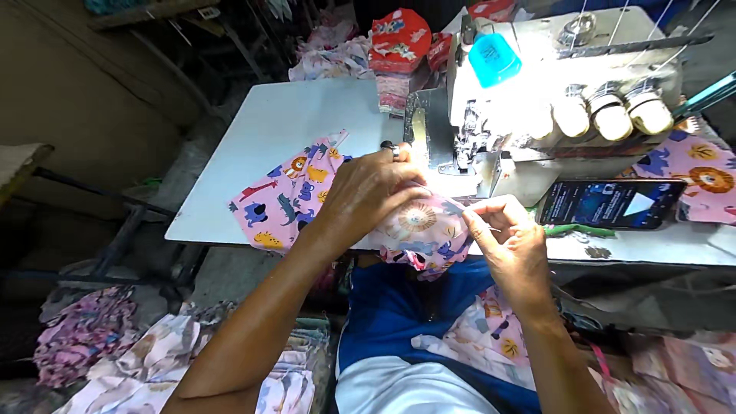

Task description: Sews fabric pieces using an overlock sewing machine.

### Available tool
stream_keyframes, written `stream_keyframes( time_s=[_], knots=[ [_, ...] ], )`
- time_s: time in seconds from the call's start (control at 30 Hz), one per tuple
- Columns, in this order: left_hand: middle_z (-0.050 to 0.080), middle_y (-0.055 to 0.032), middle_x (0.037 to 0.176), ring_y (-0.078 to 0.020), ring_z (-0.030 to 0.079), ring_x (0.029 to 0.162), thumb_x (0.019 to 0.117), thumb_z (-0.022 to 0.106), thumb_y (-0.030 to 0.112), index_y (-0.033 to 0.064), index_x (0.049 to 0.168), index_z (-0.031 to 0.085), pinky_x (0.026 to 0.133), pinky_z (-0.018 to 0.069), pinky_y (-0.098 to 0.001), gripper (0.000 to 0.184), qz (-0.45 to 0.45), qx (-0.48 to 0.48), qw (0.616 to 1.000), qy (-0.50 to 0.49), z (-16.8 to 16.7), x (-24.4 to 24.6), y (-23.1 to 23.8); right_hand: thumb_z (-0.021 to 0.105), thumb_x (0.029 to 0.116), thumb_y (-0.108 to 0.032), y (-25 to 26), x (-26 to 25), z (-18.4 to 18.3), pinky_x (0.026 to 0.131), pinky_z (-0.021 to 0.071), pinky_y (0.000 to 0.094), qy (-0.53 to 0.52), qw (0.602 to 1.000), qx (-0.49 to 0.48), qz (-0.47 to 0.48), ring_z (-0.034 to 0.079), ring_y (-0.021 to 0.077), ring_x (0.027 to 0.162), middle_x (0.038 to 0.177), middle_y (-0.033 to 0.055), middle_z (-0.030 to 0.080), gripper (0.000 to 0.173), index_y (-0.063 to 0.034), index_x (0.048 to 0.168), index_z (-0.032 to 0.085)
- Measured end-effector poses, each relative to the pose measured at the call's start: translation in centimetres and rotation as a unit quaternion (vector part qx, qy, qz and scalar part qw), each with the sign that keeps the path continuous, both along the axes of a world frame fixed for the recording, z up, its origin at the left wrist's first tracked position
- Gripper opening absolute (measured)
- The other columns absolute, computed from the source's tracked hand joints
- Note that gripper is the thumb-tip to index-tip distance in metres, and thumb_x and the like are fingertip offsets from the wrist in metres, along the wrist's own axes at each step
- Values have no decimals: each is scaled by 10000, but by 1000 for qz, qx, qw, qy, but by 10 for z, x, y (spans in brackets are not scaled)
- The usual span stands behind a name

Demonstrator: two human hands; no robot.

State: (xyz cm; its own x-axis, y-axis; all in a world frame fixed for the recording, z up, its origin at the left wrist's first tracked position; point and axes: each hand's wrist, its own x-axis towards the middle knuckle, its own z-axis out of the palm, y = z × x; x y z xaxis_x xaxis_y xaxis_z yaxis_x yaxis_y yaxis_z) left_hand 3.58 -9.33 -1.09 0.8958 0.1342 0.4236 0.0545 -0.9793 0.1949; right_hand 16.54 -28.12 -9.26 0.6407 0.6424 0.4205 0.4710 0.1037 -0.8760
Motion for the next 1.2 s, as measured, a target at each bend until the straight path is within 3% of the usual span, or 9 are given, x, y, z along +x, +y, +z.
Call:
stream_keyframes(
  time_s=[0.3, 0.47, 0.73, 0.83, 0.93, 1.0, 1.07, 1.1, 1.2],
  knots=[
    [704, -124, 966, -282, 672, 970, 950, 667, 162, 42, 982, 737, 839, 510, -493, 143, 49, -116, 992, 19, -9, 57, 26, 618, 984, -109, 17, -1, -9, 727, 531, 179, -91, 994, -15, -60, 663, 39, 793, 964, 58, 739, 241, -65, 1180, 752],
    [691, -106, 931, -271, 657, 932, 945, 573, 34, 11, 1357, 589, 887, 501, -463, 413, 117, -156, 978, -75, -42, 78, 9, 631, 952, -103, 19, -1, -8, 709, 523, 172, -108, 988, -40, -106, 658, 52, 739, 903, 88, 749, 274, -9, 1182, 746],
    [733, -162, 999, -238, 690, 979, 937, 677, 121, -90, 1481, 439, 940, 506, -369, 631, 51, -152, 984, -73, -34, 103, 37, 609, 966, -107, 22, 4, -3, 640, 491, 147, -83, 990, -57, -103, 597, 6, 648, 802, 40, 711, 317, -16, 1255, 703],
    [628, -224, 1329, -346, 552, 1297, 955, 691, 236, -66, 1531, 379, 1137, 377, -469, 722, 63, -147, 982, -100, -39, 105, 56, 664, 963, -90, 16, 2, -14, 664, 551, 126, 32, 998, -2, -52, 640, -30, 690, 840, -15, 699, 448, 0, 1381, 529],
    [296, -214, 1646, -265, 345, 1508, 1009, 602, 394, 11, 1639, 90, 1227, 300, -429, 898, 91, -287, 953, 5, -43, 65, 49, 706, 924, -80, -2, -12, -34, 714, 592, 168, 167, 986, 13, 16, 692, 1, 776, 921, 1, 724, 493, 48, 1347, 487],
    [513, -168, 1490, -172, 564, 1307, 862, 774, 292, 32, 1613, 227, 1076, 490, -387, 964, 73, -380, 914, 124, -50, 6, 35, 714, 924, -117, -18, -29, -47, 730, 598, 183, 217, 972, -34, 79, 701, 4, 788, 894, -14, 732, 346, 39, 1207, 591],
    [710, -54, 891, -82, 670, 773, 758, 872, 193, 6, 1122, 660, 694, 567, -297, 461, 68, -371, 896, 234, -53, -43, 39, 679, 955, -114, -27, -47, -50, 749, 606, 204, 260, 948, -45, 180, 709, 25, 803, 882, -1, 739, 173, 21, 1064, 681],
    [668, -29, 732, -84, 622, 640, 811, 825, 172, 13, 951, 701, 603, 529, -293, 245, 72, -332, 898, 280, -41, -58, 49, 661, 972, -102, -27, -56, -47, 768, 604, 201, 281, 931, -31, 232, 709, 19, 821, 896, -7, 742, 142, 16, 1046, 689],
    [679, -221, 873, -360, 657, 790, 952, 698, 85, -23, 1097, 704, 718, 528, -575, 181, 191, -131, 957, 177, 22, -79, 79, 626, 988, -48, -16, -81, -30, 838, 595, 211, 354, 879, 33, 317, 705, 11, 882, 938, -21, 747, 107, 14, 1053, 684]
  ],
)
